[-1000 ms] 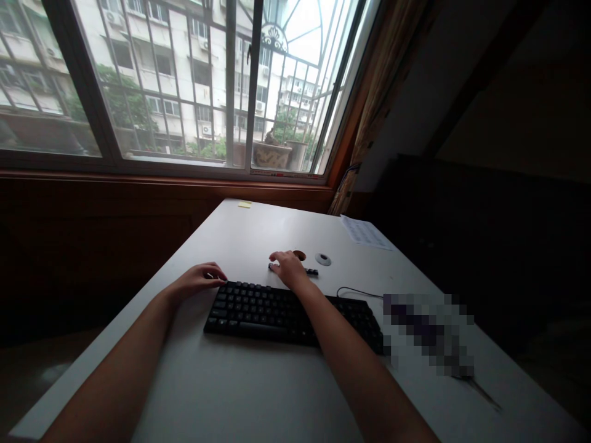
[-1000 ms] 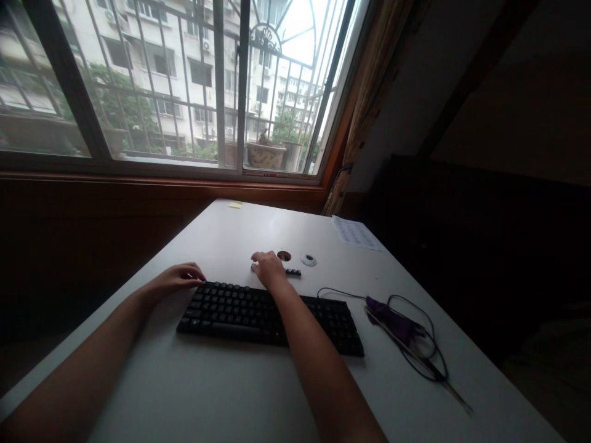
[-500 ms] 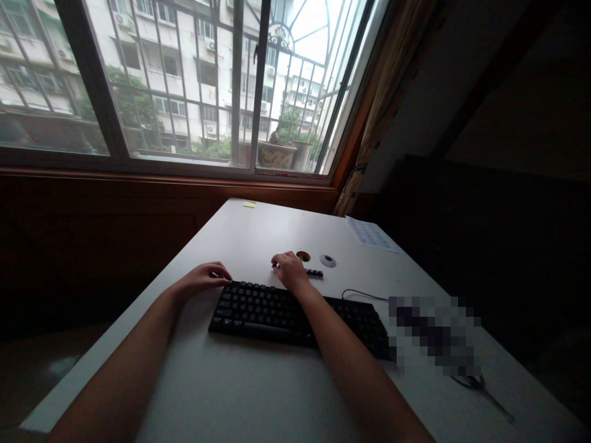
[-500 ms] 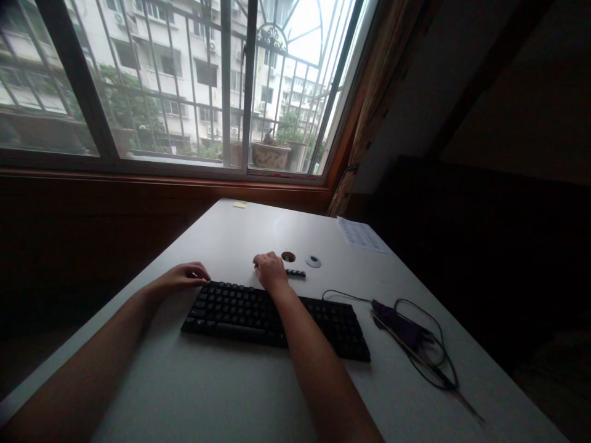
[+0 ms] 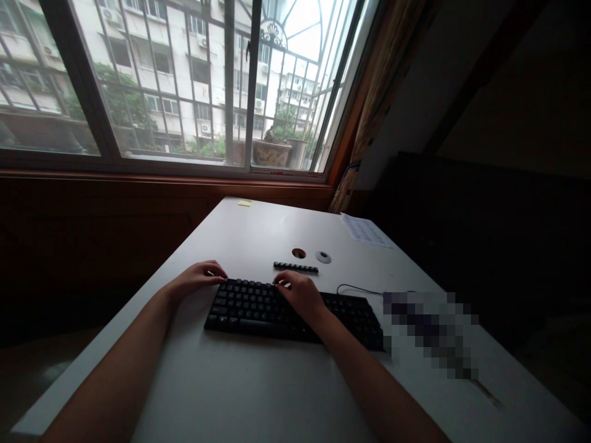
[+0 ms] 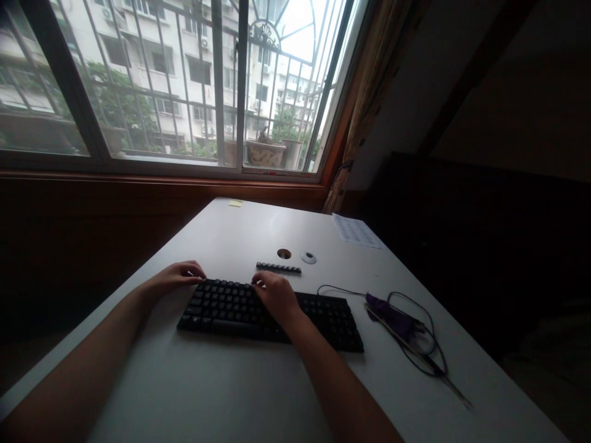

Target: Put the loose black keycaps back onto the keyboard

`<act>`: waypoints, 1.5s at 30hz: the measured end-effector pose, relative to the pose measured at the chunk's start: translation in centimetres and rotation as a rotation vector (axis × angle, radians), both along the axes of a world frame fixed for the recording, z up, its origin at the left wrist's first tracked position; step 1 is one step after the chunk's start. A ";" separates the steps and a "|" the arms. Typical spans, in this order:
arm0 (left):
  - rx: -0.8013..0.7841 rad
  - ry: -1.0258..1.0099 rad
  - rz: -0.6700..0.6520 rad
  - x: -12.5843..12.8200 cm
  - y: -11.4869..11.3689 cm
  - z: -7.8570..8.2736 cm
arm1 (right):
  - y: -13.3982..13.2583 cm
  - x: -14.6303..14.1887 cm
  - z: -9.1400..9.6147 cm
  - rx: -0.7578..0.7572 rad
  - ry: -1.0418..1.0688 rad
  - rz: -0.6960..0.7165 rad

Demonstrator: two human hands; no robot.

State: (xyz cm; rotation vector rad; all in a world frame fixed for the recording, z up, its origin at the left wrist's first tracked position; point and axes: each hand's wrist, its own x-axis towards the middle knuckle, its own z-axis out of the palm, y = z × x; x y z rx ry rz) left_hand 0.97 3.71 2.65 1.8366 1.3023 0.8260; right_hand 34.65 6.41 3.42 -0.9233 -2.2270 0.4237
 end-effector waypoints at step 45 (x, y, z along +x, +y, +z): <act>0.005 -0.008 0.022 0.1 0.0 -0.2 | -0.9 0.1 -1.9 0.091 -0.049 -0.005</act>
